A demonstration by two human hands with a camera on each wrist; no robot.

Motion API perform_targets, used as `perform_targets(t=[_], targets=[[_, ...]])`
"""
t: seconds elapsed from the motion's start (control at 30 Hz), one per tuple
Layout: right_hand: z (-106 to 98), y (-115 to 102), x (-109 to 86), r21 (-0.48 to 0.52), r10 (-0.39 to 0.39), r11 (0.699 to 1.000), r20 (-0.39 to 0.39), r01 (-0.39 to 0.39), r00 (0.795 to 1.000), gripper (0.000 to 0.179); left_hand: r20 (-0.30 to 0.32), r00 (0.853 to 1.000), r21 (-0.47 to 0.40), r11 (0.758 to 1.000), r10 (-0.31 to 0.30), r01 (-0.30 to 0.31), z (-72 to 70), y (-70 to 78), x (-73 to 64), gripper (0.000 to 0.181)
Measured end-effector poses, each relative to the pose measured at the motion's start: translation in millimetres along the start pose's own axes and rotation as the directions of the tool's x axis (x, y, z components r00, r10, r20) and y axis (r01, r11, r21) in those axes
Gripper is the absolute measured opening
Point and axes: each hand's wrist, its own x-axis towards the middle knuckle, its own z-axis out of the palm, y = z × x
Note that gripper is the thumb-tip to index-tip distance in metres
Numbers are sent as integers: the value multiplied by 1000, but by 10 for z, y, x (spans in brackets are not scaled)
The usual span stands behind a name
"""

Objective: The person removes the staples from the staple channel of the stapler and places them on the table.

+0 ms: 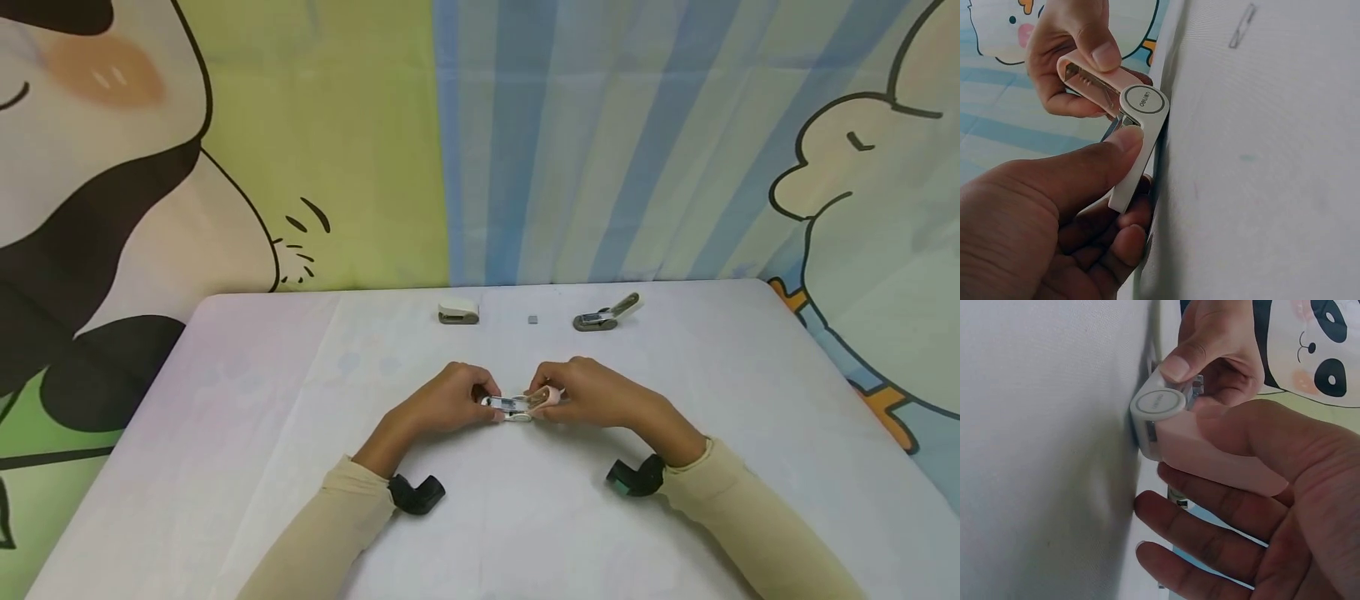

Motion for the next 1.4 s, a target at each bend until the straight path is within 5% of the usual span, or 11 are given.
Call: perform_targets(t=[0.67, 0.8, 0.9, 1.0, 1.17, 1.4], targets=[[2, 70, -16, -61, 60, 997, 80, -55, 995, 33, -30, 999, -44, 999, 27, -28, 56, -30, -21, 14], [-17, -14, -28, -108, -23, 994, -57, 17, 998, 40, -43, 998, -37, 998, 54, -55, 53, 2, -16, 14], [10, -102, -21, -95, -149, 987, -209, 132, 966, 29, -44, 997, -33, 997, 67, -69, 63, 16, -14, 14], [69, -149, 8, 19, -242, 967, -247, 254, 938, 17, -50, 996, -26, 997, 76, -77, 77, 19, -14, 14], [174, -118, 69, 243, -186, 946, -141, 216, 972, 5, -58, 993, -21, 995, 100, -101, 93, 27, -4, 13], [227, -85, 106, 169, -125, 976, -97, 140, 987, 3, -51, 993, -25, 994, 108, -109, 81, 78, 1, 13]])
